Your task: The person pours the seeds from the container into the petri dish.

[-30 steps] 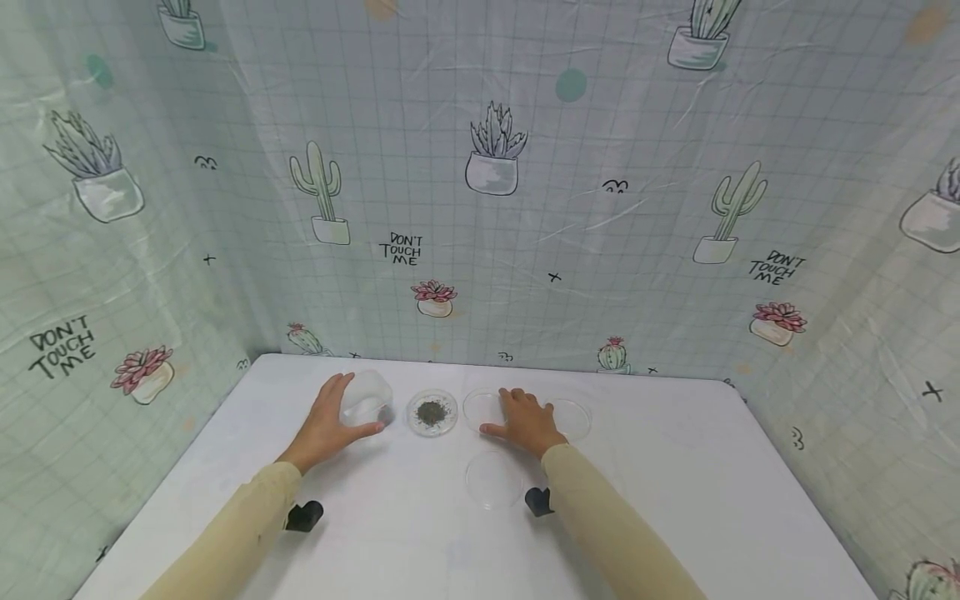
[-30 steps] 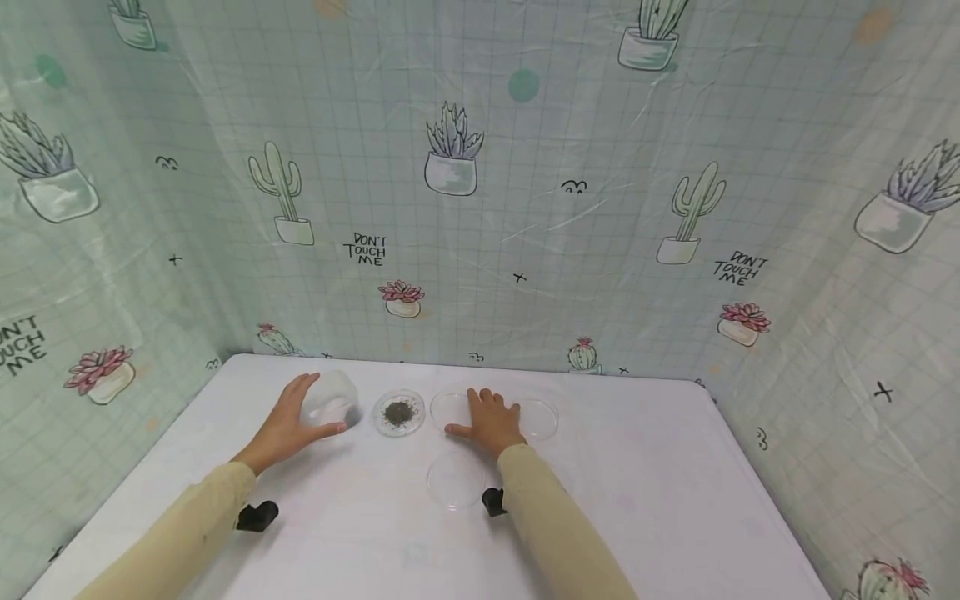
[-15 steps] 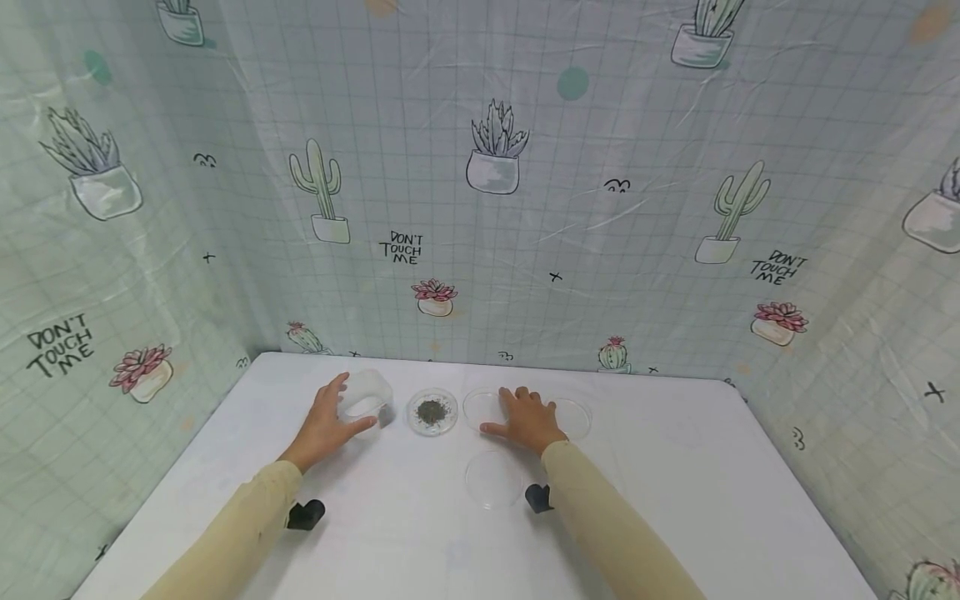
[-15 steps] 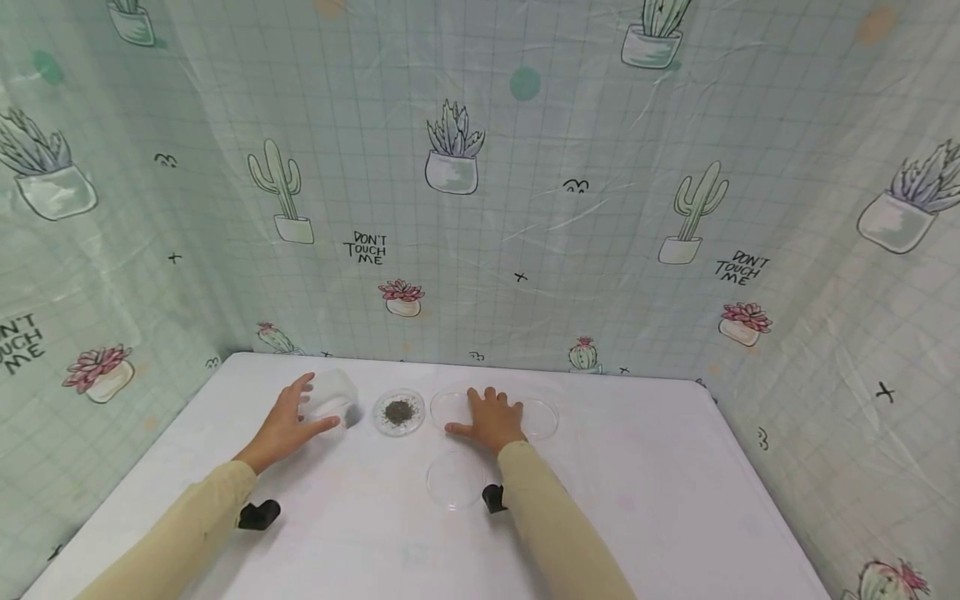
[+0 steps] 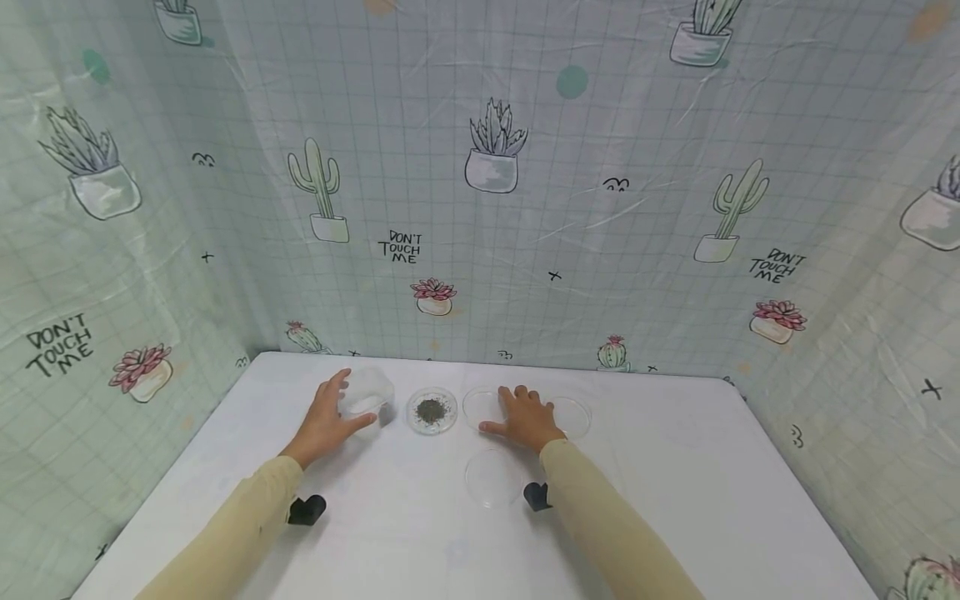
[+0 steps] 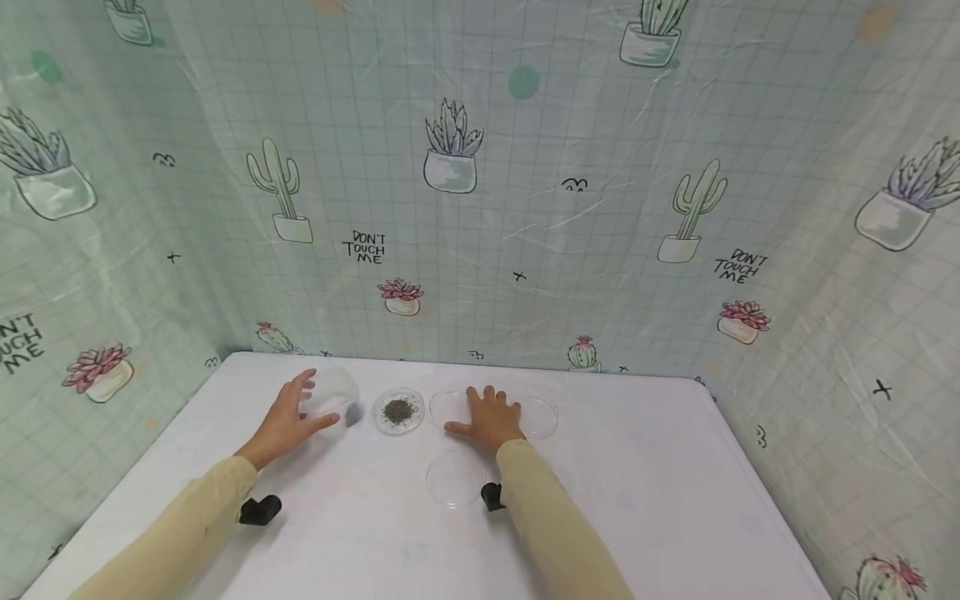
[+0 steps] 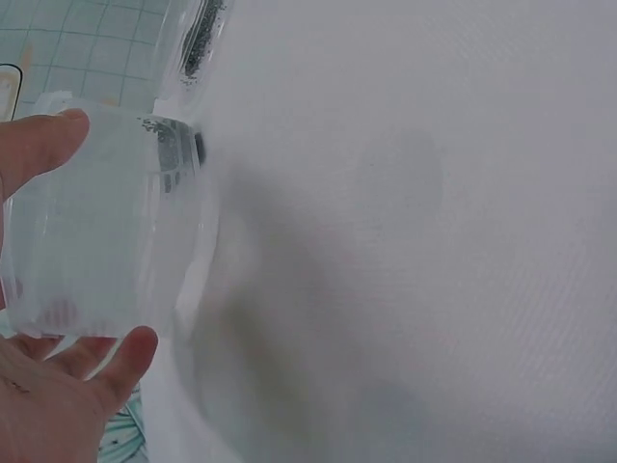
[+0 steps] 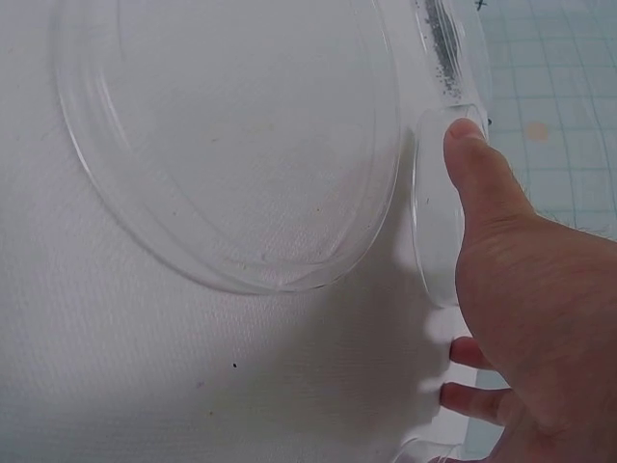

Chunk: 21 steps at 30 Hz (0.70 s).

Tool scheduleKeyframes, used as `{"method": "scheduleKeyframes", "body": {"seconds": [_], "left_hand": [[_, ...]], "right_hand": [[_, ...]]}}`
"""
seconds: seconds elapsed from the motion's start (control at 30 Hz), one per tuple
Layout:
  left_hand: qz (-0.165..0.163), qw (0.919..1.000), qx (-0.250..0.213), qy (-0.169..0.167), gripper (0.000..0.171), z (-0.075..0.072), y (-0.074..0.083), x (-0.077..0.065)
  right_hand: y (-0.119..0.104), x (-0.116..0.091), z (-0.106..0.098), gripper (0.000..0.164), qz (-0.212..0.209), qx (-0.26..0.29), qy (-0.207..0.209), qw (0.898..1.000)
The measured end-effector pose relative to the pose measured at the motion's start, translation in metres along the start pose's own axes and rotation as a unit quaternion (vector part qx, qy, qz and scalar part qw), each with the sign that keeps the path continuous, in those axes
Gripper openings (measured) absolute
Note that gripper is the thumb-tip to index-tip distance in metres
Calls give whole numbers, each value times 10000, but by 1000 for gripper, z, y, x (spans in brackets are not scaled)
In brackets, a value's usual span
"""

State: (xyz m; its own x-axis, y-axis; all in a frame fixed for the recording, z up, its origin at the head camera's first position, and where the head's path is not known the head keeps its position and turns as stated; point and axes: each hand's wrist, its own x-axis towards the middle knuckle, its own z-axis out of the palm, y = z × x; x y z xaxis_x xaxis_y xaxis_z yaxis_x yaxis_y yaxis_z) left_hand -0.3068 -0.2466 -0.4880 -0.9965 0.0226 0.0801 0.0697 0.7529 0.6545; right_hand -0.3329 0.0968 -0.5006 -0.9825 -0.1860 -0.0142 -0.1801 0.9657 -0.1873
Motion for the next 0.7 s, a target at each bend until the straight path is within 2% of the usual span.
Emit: {"method": "scheduleKeyframes", "body": {"seconds": [0.33, 0.7], "left_hand": [[167, 9998, 18, 54, 99, -7, 10, -1], [274, 9996, -20, 69, 98, -9, 16, 3]], "right_hand": [[0, -1, -1, 88, -14, -43, 14, 10000], [0, -4, -2, 88, -36, -44, 37, 10000]]}}
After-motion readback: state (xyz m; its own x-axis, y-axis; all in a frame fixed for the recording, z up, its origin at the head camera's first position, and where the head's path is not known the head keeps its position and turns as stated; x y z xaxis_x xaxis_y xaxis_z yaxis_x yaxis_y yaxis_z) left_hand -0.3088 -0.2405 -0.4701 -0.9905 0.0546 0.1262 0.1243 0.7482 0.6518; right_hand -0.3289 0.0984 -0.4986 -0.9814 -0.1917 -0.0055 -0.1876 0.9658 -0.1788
